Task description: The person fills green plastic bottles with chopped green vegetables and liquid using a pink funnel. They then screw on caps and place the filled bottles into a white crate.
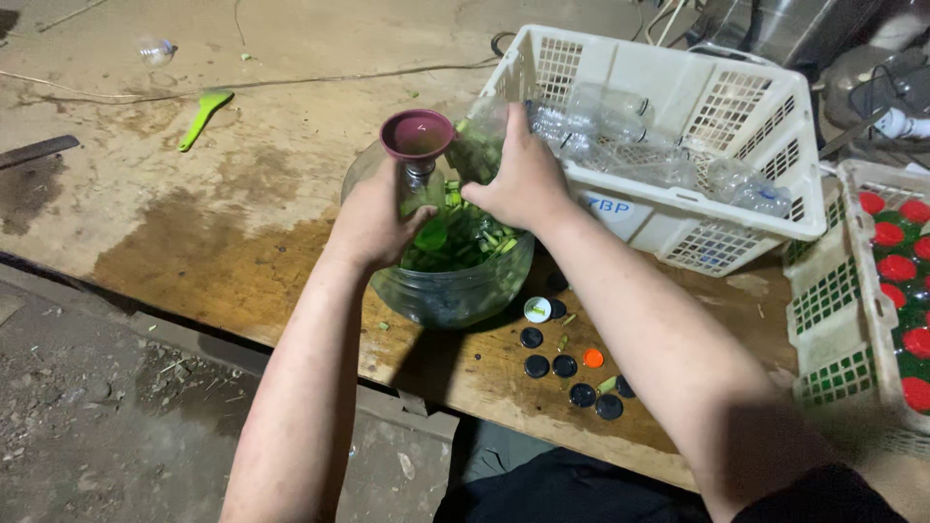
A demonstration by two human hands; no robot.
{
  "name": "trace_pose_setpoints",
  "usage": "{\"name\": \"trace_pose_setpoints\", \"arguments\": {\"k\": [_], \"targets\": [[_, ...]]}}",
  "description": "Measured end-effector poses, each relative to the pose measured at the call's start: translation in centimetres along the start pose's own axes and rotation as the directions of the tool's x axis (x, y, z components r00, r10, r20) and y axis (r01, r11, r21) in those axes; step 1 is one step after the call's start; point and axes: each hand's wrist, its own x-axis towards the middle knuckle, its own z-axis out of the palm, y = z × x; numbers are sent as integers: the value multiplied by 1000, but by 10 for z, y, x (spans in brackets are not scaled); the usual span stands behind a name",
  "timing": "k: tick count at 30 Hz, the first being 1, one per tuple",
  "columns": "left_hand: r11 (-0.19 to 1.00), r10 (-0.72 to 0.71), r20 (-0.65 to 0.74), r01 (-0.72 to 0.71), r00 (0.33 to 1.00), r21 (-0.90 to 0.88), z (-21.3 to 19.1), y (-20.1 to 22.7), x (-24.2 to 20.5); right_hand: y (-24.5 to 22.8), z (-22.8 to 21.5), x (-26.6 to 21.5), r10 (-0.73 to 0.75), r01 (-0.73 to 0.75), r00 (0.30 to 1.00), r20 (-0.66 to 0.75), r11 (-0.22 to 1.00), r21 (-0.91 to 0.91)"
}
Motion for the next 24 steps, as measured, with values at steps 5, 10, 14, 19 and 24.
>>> {"name": "trace_pose_setpoints", "arguments": {"k": [5, 10, 14, 19, 24], "targets": [[998, -67, -19, 67, 998, -16, -1, 8, 0, 1, 1, 0, -26, 27, 999, -31, 1000, 7], [995, -100, -55, 100, 993, -4, -5, 15, -2, 2, 1, -1, -11, 13, 999, -39, 999, 42], [987, -163, -62, 162, 985, -11, -4, 17, -2, 5, 1, -5, 2, 0, 999, -44, 999, 45], [987, -160, -103, 161, 982, 3, -1, 17, -3, 4, 1, -7, -2, 3, 998, -64, 1000, 20], [987, -161, -108, 162, 981, 2, 0, 16, -2, 3, 1, -8, 21, -19, 998, -66, 1000, 21]]}}
